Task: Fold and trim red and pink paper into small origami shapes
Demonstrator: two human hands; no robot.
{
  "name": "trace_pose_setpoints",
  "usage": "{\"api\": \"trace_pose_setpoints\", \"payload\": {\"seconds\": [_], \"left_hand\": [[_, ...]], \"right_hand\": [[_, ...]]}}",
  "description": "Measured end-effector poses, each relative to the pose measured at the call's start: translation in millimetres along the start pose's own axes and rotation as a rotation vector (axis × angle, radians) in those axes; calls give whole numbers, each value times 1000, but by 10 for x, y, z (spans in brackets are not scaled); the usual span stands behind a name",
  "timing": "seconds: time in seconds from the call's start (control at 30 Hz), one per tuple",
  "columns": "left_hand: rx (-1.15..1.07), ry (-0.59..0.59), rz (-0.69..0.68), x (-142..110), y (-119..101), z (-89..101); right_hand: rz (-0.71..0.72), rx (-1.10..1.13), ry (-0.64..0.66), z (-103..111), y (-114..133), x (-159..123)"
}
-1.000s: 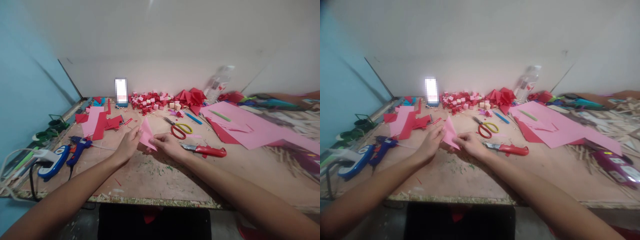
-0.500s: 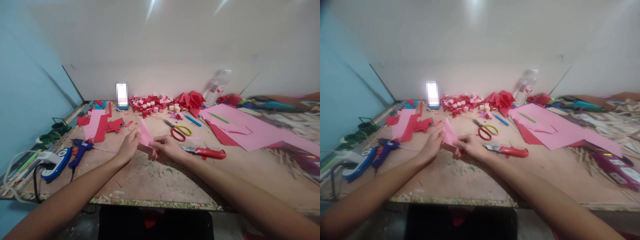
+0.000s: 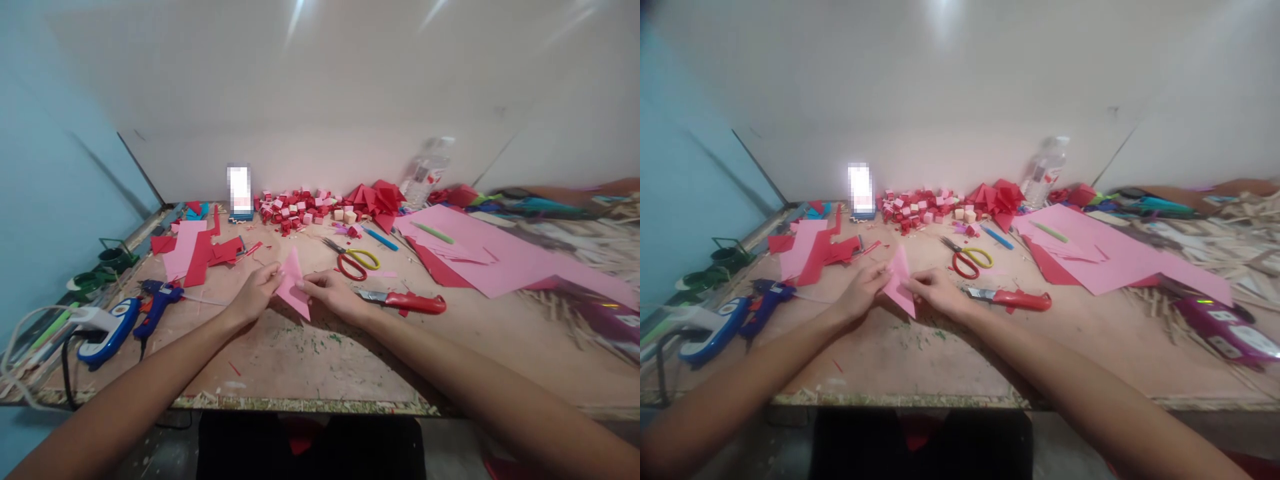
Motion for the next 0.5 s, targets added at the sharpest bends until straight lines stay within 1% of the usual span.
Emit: {"api": "trace_pose_setpoints", "payload": {"seconds": [0.07, 0.13, 0.23, 0.33, 0.4, 0.5], "left_hand": [[-48, 131, 37, -39, 5, -43], [-68, 174, 38, -63, 9, -64], [-36, 180, 19, -73, 0, -62], [48, 191, -30, -83, -47, -53], [112, 172, -62, -96, -92, -48], [164, 154, -71, -118, -143, -39]], "right_hand": [[51, -23, -41, 13, -17, 3], [67, -7, -59, 17, -42, 4], [59, 22, -69, 16, -78, 7], [53, 44, -102, 17, -108, 14], [39, 76, -139, 15, -124, 14], [17, 147, -172, 6, -132, -2]]}}
Point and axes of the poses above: each hand's wrist, its own x-axis towards the middle knuckle, its own z-axis out of the back of the hand, y = z × x, the point moved 1 cm from there along x, towards the middle knuckle, and after that the axes turned 12 degrees about z, right-handed, at the moved point
